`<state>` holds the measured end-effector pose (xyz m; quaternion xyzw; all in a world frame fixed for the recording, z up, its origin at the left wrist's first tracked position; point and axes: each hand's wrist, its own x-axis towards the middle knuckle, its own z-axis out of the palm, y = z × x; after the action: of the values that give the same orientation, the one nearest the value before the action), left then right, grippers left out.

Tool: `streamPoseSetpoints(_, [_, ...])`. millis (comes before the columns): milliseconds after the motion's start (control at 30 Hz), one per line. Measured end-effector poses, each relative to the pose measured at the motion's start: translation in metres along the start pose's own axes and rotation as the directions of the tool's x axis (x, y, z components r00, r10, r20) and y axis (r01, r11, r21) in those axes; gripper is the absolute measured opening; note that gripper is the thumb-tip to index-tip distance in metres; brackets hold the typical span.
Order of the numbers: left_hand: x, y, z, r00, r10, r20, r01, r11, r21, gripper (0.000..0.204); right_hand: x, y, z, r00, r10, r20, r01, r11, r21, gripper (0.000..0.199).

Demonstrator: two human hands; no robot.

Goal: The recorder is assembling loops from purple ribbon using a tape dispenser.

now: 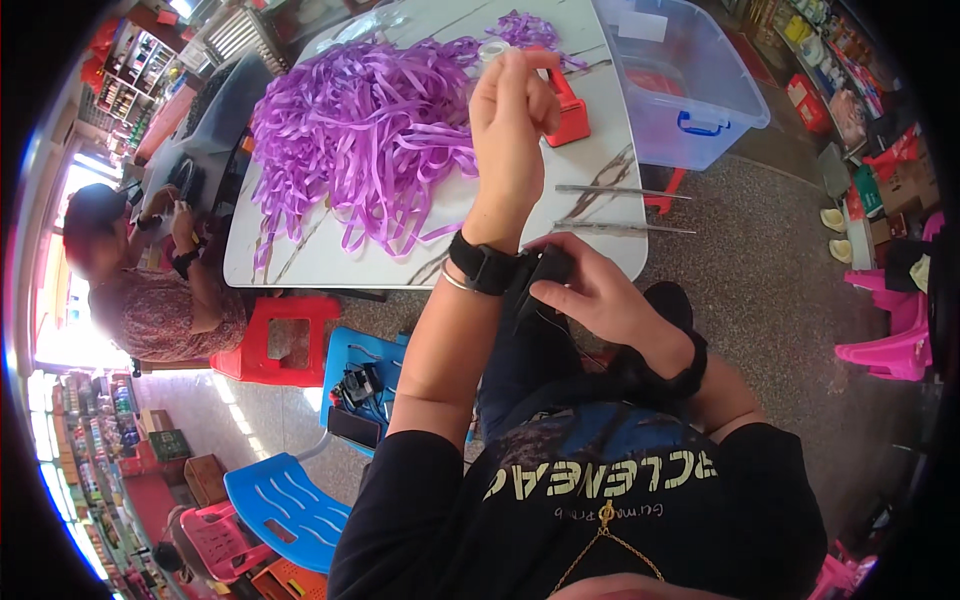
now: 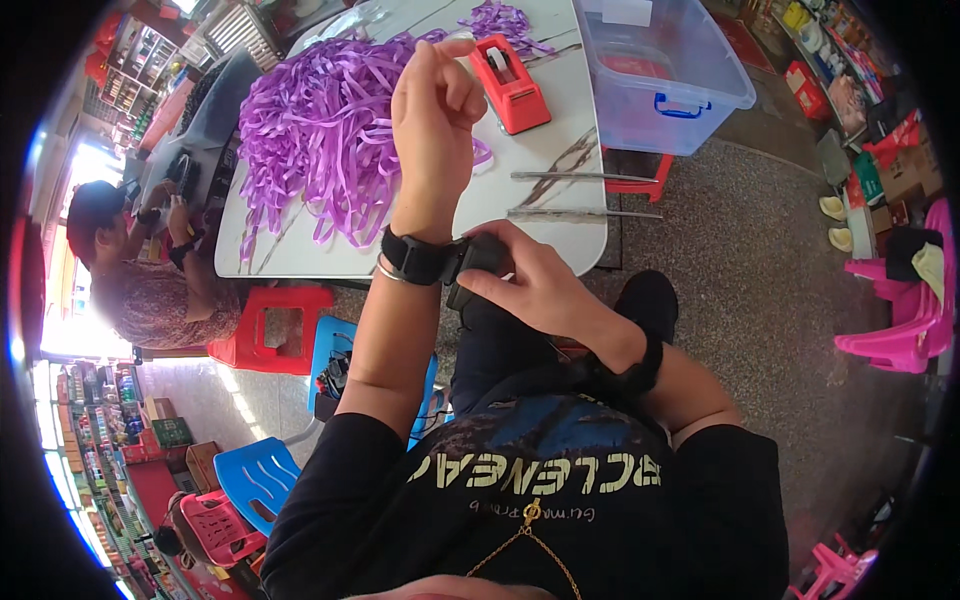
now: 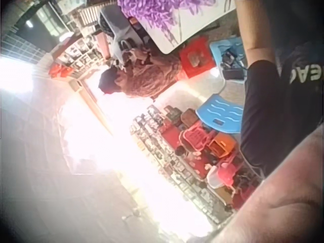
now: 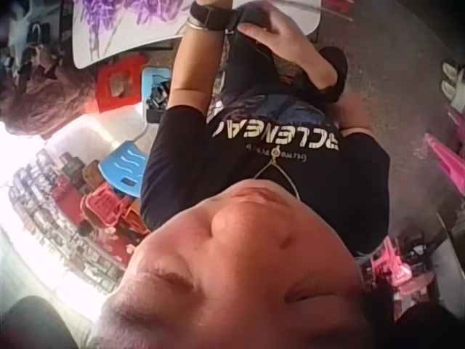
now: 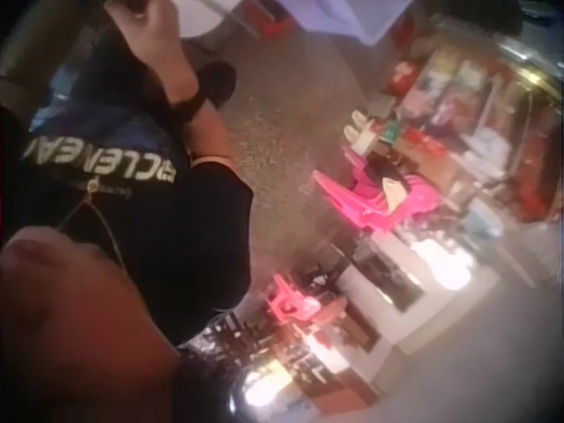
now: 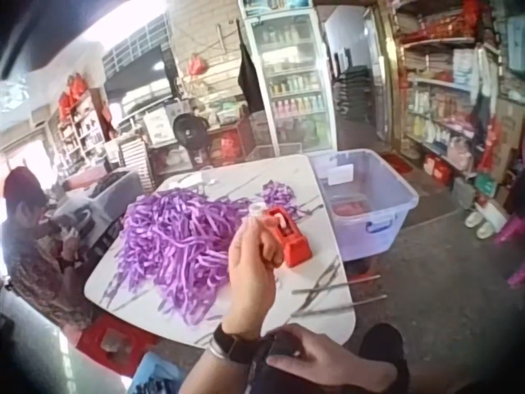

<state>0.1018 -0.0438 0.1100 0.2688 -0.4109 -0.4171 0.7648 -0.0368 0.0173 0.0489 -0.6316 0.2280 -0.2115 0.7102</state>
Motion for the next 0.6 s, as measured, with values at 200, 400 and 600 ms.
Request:
streamPoseSetpoints(200, [-0.008,-0.011,0.005,0.965,0.166,0.202,-0.255,0.764,0.593,0.019,-0.004,0.003,0.002,0.998,-0.043,-0.055,0.040,0.998,-0.052,0.032])
streamPoseSetpoints(400, [-0.008,-0.009,0.005,0.748,0.341,0.569,-0.642,0.158,0.750,0.012,-0.008,0.002,0.006,0.980,-0.113,-0.162,0.092,0.987,-0.131,0.042])
streamPoseSetpoints(600, [-0.011,-0.008,0.005,0.897,0.275,0.346,-0.437,0.428,0.791,0.008,-0.010,-0.012,0.006,0.991,-0.075,-0.108,0.049,0.972,-0.229,0.035])
